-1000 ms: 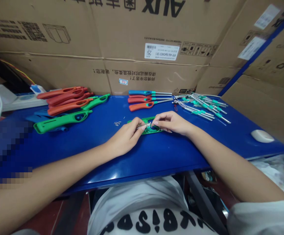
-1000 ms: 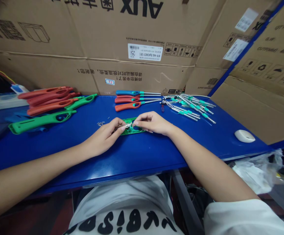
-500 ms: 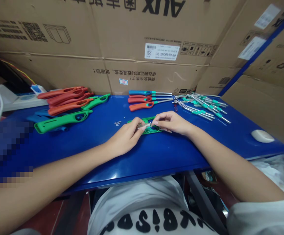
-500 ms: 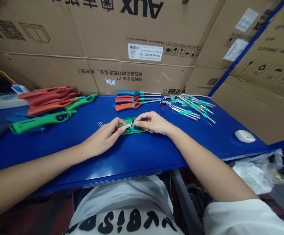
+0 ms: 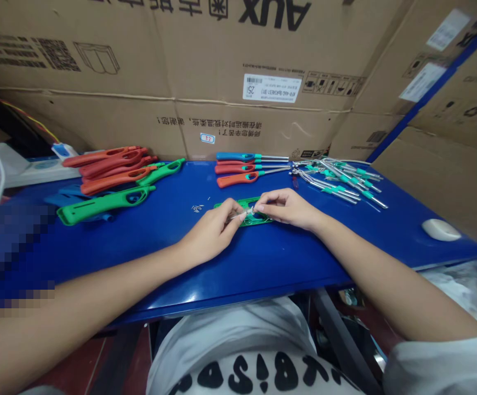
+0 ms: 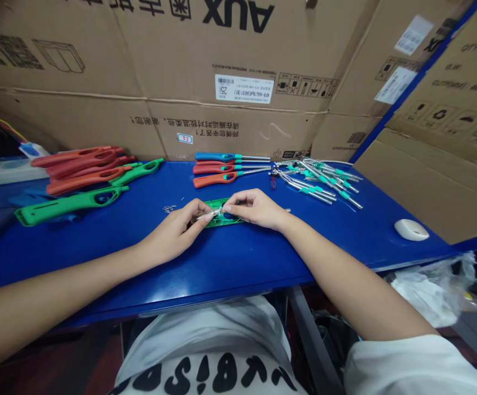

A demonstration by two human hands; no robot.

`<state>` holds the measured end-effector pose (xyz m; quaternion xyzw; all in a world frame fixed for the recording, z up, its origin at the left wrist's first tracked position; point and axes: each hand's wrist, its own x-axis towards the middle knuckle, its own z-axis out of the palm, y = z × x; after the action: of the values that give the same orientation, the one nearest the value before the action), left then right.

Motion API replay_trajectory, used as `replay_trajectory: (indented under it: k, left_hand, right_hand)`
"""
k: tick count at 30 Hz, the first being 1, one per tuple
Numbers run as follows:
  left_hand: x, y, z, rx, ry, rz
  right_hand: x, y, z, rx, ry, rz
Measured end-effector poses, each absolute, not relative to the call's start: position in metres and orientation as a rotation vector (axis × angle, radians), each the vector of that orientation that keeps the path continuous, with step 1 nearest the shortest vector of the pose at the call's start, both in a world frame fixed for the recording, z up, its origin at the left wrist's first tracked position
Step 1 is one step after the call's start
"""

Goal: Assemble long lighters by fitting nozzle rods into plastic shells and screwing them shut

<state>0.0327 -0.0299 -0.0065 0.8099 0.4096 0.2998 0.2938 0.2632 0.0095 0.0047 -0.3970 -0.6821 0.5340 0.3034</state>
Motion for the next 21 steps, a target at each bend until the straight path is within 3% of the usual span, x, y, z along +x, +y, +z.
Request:
replay_trajectory:
  k: [21]
  left_hand:
    - [0.032, -0.030, -0.013, 2.179, 1.063, 0.839]
  right_hand:
    - [0.250, -0.002, 0.001, -1.083, -1.766, 1.320]
